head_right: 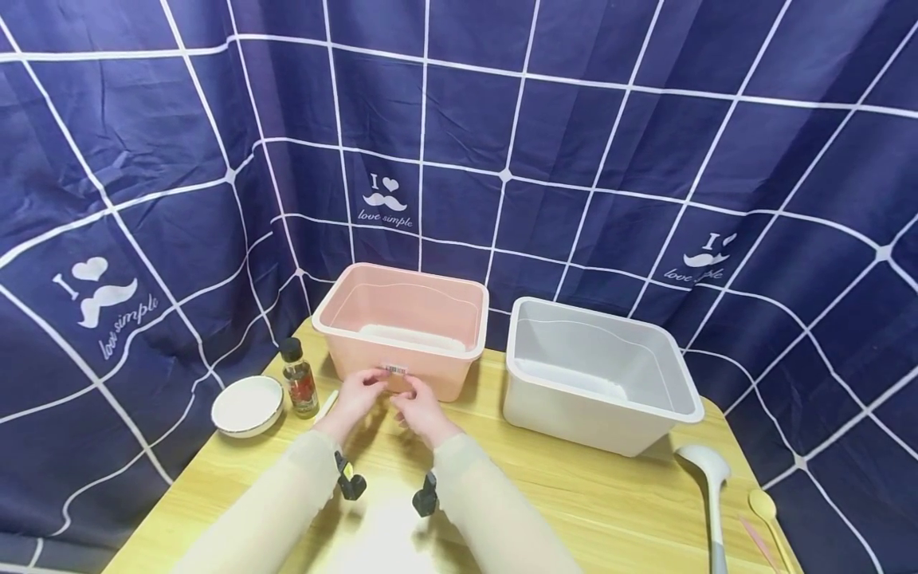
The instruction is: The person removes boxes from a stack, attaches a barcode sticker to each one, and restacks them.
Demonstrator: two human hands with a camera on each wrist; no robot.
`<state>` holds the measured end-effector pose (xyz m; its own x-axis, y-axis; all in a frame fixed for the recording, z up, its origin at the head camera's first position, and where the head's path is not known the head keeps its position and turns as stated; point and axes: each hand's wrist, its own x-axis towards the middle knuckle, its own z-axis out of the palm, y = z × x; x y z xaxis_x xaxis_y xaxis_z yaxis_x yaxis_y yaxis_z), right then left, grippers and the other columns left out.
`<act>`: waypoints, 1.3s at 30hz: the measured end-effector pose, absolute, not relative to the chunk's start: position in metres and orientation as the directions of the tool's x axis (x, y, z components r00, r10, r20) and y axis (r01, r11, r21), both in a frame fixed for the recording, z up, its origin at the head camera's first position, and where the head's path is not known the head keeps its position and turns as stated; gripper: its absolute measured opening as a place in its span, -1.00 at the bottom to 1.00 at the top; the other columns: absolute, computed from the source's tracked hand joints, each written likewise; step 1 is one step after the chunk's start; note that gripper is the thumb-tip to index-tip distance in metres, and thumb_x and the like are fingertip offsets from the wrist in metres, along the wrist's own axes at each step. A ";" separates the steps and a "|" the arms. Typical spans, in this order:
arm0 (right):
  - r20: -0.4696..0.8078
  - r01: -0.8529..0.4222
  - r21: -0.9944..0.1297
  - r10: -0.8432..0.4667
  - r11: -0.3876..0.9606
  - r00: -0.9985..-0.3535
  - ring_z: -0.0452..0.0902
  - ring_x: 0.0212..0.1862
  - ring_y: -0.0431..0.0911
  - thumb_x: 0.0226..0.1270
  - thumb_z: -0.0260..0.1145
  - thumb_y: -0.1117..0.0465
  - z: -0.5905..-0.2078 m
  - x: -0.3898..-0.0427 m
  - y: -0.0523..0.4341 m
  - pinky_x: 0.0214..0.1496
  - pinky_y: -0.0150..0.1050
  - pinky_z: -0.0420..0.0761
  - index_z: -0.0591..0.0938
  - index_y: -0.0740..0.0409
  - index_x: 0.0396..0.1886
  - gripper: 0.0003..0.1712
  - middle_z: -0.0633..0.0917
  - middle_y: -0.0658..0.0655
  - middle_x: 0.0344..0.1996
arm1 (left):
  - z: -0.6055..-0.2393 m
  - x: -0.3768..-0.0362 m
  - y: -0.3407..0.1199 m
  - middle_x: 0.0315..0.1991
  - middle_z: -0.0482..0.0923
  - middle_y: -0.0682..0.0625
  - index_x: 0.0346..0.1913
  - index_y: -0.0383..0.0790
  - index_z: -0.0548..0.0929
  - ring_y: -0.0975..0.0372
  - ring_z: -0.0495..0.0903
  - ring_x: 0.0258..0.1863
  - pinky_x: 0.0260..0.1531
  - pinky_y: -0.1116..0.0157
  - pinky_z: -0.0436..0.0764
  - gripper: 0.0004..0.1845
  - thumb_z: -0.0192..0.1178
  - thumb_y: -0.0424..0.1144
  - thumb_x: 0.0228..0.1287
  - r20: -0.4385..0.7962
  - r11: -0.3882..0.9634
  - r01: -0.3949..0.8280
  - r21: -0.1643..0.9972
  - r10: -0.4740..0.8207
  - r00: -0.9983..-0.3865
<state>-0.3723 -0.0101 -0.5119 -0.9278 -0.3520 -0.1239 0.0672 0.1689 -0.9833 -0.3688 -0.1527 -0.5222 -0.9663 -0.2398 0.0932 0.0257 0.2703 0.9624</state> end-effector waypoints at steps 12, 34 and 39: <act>-0.147 0.064 -0.955 -0.274 0.290 -0.950 0.56 -0.41 0.05 0.34 0.22 0.41 -0.500 -0.349 0.073 -0.30 -0.04 0.65 0.42 0.52 0.20 -0.54 0.58 0.28 -0.26 | -0.529 -0.345 -0.141 -0.44 0.65 -0.14 -0.23 -0.47 0.67 0.03 0.65 -0.51 -0.53 0.17 0.63 -0.85 0.22 -0.41 0.22 -0.106 0.343 -0.120 0.932 -0.059 -0.993; -0.356 0.315 -0.921 -0.168 0.229 -0.919 0.68 -0.49 -0.05 0.28 0.24 0.42 -0.536 -0.288 0.157 -0.46 -0.21 0.69 0.51 0.60 -0.10 -0.72 0.70 0.27 -0.40 | -0.551 -0.305 -0.054 -0.56 0.65 -0.17 -0.33 -0.48 0.66 0.35 0.48 -0.78 -0.77 0.48 0.44 -0.94 0.21 -0.51 0.16 -0.256 0.212 -0.223 0.951 0.144 -0.956; -0.367 0.339 -0.924 -0.159 0.179 -0.917 0.64 -0.55 -0.12 0.28 0.26 0.42 -0.545 -0.285 0.150 -0.52 -0.32 0.64 0.55 0.55 -0.13 -0.75 0.71 0.23 -0.45 | -0.561 -0.303 -0.039 -0.66 0.59 -0.11 -0.38 -0.47 0.63 0.38 0.39 -0.83 -0.82 0.53 0.31 -0.98 0.25 -0.54 0.10 -0.232 0.245 -0.196 0.950 0.129 -0.964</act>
